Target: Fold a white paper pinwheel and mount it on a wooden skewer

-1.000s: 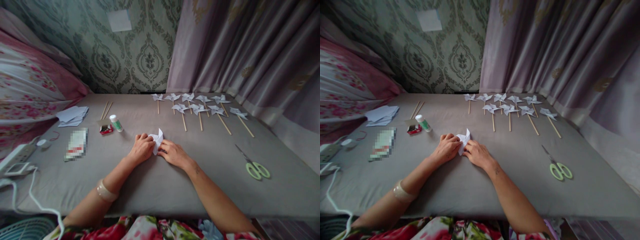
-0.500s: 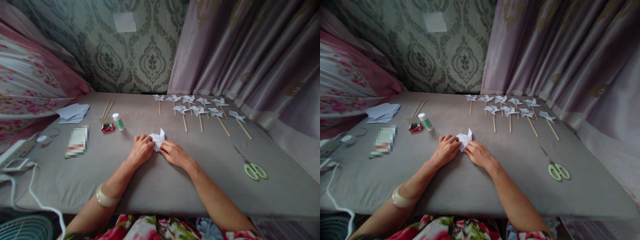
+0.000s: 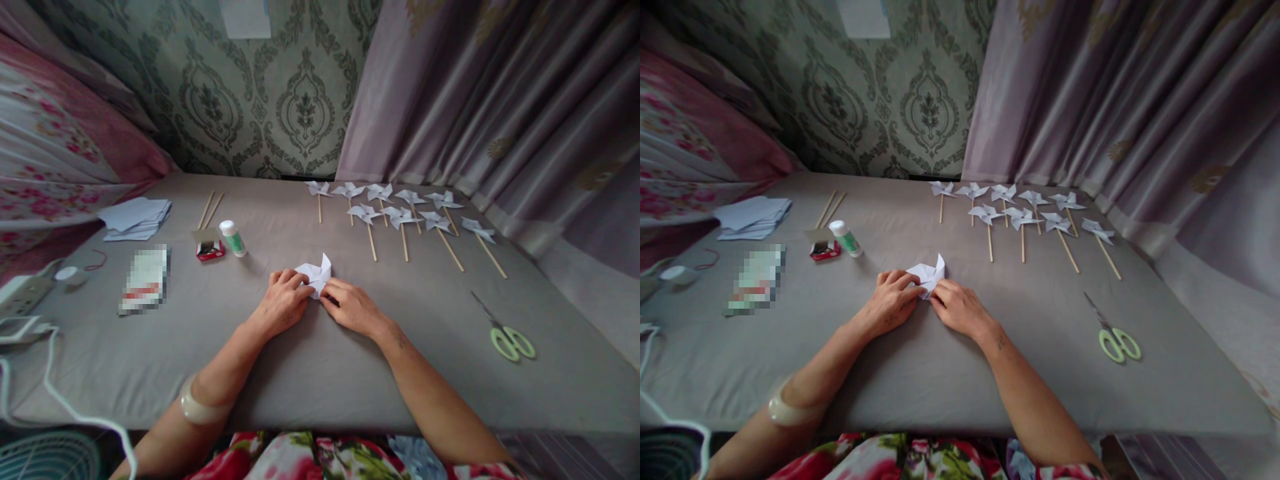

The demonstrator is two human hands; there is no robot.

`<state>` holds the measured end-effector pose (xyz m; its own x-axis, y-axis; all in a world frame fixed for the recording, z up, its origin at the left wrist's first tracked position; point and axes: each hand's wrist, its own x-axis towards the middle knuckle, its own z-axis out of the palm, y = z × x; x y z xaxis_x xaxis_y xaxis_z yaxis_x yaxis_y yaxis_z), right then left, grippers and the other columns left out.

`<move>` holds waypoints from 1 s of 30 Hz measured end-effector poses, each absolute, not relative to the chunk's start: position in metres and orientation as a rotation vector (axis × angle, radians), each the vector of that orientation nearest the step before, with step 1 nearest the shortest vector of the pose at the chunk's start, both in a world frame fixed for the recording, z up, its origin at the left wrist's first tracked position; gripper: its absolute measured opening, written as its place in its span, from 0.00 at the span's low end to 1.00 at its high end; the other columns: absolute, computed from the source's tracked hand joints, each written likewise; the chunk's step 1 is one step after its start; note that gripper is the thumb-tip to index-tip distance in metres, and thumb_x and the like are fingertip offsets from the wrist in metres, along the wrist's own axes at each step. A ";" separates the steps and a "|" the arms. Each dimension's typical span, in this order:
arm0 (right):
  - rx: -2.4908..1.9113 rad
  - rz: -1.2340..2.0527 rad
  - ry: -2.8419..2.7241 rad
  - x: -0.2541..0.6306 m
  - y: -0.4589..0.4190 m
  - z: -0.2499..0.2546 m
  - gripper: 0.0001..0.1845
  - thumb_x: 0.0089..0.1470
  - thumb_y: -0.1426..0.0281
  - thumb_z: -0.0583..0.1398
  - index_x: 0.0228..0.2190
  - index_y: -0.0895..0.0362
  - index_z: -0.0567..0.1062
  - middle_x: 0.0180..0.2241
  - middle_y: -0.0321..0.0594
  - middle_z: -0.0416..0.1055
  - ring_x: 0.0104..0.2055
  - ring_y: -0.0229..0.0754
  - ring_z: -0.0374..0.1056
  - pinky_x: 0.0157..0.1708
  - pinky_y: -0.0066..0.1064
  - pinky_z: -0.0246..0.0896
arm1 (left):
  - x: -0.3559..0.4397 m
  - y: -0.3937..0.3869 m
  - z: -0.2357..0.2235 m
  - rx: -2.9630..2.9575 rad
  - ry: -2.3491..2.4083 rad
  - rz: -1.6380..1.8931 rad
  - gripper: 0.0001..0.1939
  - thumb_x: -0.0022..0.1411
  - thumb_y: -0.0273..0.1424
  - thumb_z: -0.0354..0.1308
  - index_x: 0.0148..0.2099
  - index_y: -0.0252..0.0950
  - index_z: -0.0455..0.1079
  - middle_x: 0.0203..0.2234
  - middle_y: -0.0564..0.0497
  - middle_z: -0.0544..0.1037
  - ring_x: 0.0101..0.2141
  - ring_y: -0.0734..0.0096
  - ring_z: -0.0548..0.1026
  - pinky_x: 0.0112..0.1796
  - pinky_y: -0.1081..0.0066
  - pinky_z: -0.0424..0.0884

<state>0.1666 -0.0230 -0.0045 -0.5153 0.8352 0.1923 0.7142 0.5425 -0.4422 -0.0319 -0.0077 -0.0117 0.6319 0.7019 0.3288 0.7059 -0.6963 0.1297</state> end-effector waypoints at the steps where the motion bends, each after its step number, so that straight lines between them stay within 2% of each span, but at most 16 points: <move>1: -1.263 0.453 -2.390 0.166 -0.023 -0.005 0.08 0.60 0.72 0.54 0.32 0.57 0.73 0.35 0.41 0.71 0.40 0.39 0.67 0.41 0.29 0.59 | -0.032 -0.007 -0.012 -2.822 -1.217 -0.568 0.12 0.62 0.27 0.52 0.43 0.42 0.75 0.42 0.47 0.76 0.44 0.59 0.66 0.45 0.58 0.58; 4: -1.256 0.491 -2.360 0.166 -0.023 -0.004 0.07 0.60 0.72 0.55 0.32 0.57 0.73 0.34 0.40 0.71 0.39 0.39 0.67 0.40 0.29 0.59 | -0.033 -0.006 -0.012 -2.826 -1.215 -0.570 0.12 0.65 0.30 0.50 0.42 0.42 0.76 0.42 0.47 0.77 0.44 0.60 0.66 0.44 0.58 0.58; 15: -1.475 0.552 -2.152 0.158 -0.023 -0.007 0.07 0.57 0.71 0.56 0.29 0.55 0.75 0.32 0.37 0.72 0.32 0.36 0.66 0.33 0.27 0.56 | -0.037 -0.003 -0.012 -2.830 -1.205 -0.534 0.12 0.66 0.31 0.51 0.42 0.42 0.76 0.42 0.47 0.77 0.45 0.60 0.66 0.44 0.58 0.57; 30: -1.610 0.520 -1.942 0.150 -0.018 -0.017 0.07 0.56 0.71 0.56 0.30 0.57 0.74 0.31 0.40 0.73 0.31 0.38 0.67 0.34 0.28 0.59 | -0.036 -0.002 -0.010 -2.884 -1.228 -0.501 0.14 0.66 0.30 0.49 0.44 0.42 0.76 0.39 0.47 0.78 0.44 0.61 0.68 0.44 0.59 0.55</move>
